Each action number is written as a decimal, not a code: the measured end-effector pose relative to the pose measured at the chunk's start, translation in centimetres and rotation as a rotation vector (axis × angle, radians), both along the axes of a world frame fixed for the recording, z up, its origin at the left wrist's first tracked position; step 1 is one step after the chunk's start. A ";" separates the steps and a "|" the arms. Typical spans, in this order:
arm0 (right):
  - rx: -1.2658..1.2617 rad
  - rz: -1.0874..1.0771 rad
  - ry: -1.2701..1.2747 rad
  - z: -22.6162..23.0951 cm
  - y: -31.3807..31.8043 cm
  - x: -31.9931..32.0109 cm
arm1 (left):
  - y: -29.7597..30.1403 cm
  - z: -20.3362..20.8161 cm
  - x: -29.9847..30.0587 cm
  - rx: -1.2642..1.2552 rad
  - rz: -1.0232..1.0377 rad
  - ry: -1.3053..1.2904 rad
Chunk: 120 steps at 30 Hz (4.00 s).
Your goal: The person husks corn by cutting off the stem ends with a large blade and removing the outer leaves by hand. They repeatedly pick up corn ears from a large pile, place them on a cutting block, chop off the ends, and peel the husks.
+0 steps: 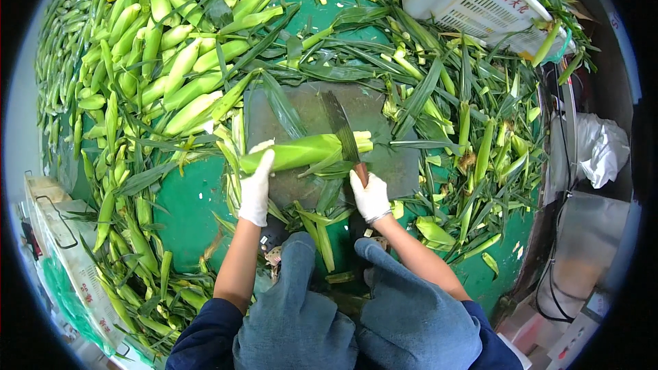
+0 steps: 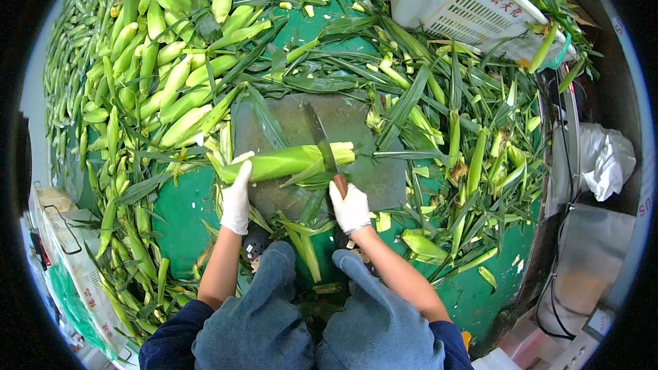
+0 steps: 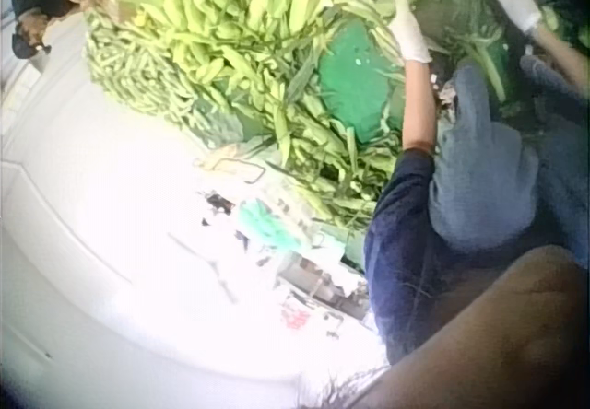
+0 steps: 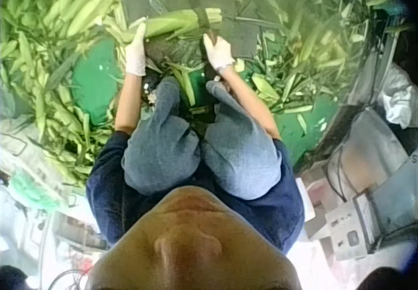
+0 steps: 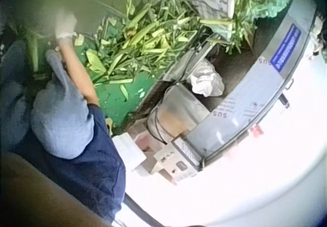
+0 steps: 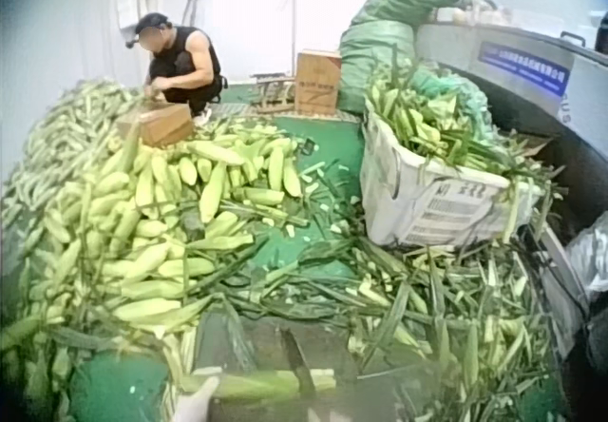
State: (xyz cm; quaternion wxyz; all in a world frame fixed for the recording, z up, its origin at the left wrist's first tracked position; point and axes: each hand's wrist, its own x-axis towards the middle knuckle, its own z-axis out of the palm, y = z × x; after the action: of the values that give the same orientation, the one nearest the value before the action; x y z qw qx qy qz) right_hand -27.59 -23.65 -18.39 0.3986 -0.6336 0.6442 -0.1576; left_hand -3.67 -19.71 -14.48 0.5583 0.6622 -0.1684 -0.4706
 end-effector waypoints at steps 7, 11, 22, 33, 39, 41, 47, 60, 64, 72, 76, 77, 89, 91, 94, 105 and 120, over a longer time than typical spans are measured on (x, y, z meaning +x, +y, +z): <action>-0.130 0.404 0.498 2.1 -2.0 -1.5 | 1.4 6.0 -6.5 -0.221 -0.199 -0.658; -0.048 -0.002 0.622 2.8 -3.8 -10.1 | 1.6 2.9 1.8 0.084 0.186 0.030; -0.220 -0.373 0.322 5.7 -1.0 -20.1 | -19.5 5.2 24.5 -0.815 0.363 0.459; 0.116 0.525 -0.144 4.6 -3.4 10.5 | 0.1 5.2 25.4 0.143 -0.071 -0.800; 0.489 -0.197 -0.333 2.2 -12.1 5.1 | 28.8 0.9 22.4 0.814 0.372 -1.046; 0.456 -0.345 -0.479 1.2 -13.5 -2.4 | 33.6 2.0 22.8 0.932 0.394 -1.144; -0.092 -0.631 0.140 -3.1 -12.2 -32.2 | 33.9 -1.9 28.9 1.154 0.164 -1.266; -0.087 -0.268 0.130 4.9 0.1 -14.3 | 0.1 0.3 11.7 -0.095 -0.398 -1.103; -0.084 -0.107 0.096 7.5 -1.0 -8.4 | -7.5 -1.8 2.6 0.072 -0.632 -1.272; -0.338 0.103 -0.188 13.3 -6.6 1.9 | -6.1 -2.9 0.4 0.198 -0.665 -1.417; -0.251 0.312 -0.156 8.6 -6.8 3.4 | -6.2 -2.9 0.6 0.188 -0.668 -1.414; -0.178 0.453 0.225 5.4 -7.0 1.9 | -6.4 -2.9 0.5 0.148 -0.663 -1.417; -0.076 -0.162 -0.139 7.8 -5.9 -4.1 | -5.2 5.4 0.0 -0.275 -0.048 -0.108; -0.215 -0.257 -0.322 11.2 -6.5 -1.5 | -4.1 1.1 1.0 -0.156 -0.008 -0.067; -0.297 -0.418 -0.796 13.4 -6.6 2.2 | -1.9 -3.7 0.7 -0.271 0.181 0.325; -0.080 -0.128 0.219 2.6 -4.3 -7.1 | -2.1 0.1 4.7 -0.158 -0.157 0.069; -0.274 0.042 -0.222 7.7 -9.6 2.6 | -2.6 4.5 2.5 -0.093 -0.586 -0.269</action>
State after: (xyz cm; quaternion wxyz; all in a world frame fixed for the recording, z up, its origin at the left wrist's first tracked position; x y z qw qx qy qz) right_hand -25.00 -33.27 -10.66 0.3806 -0.6739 0.5552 -0.3045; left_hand -1.18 -22.26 -9.95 0.4014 0.6156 -0.4455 -0.5114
